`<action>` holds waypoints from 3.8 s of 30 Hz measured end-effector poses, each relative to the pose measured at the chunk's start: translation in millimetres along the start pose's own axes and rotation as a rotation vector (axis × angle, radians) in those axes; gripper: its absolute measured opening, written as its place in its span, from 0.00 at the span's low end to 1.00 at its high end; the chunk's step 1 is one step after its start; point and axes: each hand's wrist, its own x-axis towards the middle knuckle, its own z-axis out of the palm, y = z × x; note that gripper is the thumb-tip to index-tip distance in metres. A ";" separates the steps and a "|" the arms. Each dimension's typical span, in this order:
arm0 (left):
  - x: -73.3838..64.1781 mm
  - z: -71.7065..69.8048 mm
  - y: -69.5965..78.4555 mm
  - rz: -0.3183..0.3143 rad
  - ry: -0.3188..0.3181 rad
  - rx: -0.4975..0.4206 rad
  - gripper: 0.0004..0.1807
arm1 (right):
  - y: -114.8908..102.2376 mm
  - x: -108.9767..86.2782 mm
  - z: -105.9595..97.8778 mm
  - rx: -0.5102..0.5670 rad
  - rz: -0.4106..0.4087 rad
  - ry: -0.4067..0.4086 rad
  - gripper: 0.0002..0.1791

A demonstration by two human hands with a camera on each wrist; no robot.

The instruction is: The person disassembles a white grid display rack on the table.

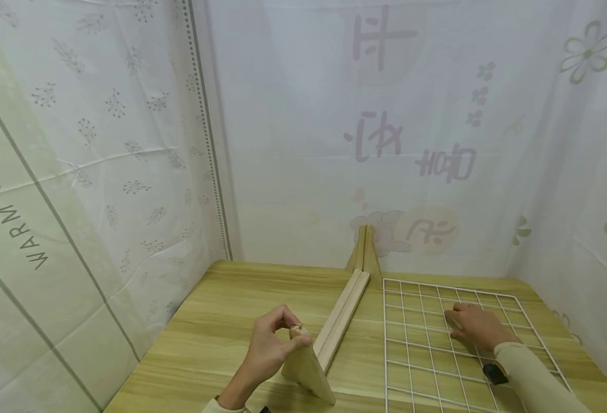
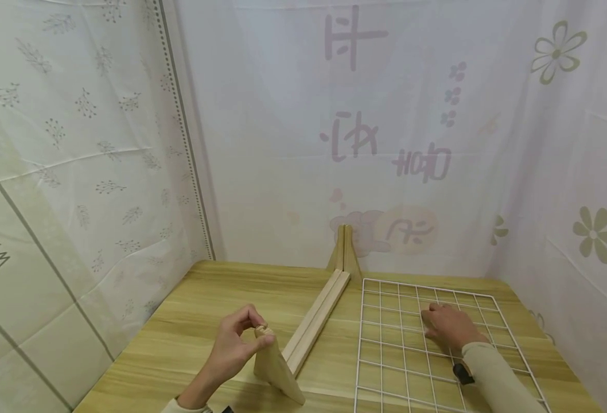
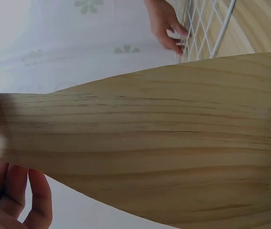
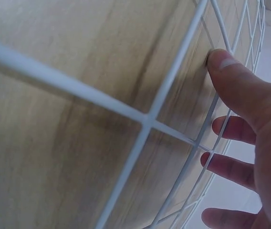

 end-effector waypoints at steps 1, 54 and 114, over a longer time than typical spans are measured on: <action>0.0 1.2 0.3 0.008 -0.005 -0.002 0.15 | -0.5 0.1 -0.2 0.003 -0.001 -0.001 0.20; 12.6 38.1 16.1 0.059 -0.165 -0.126 0.14 | -2.6 17.3 -5.6 0.206 0.187 -0.124 0.27; 30.8 63.2 20.9 0.159 -0.165 -0.052 0.13 | 8.3 37.1 -17.1 0.295 0.255 -0.273 0.32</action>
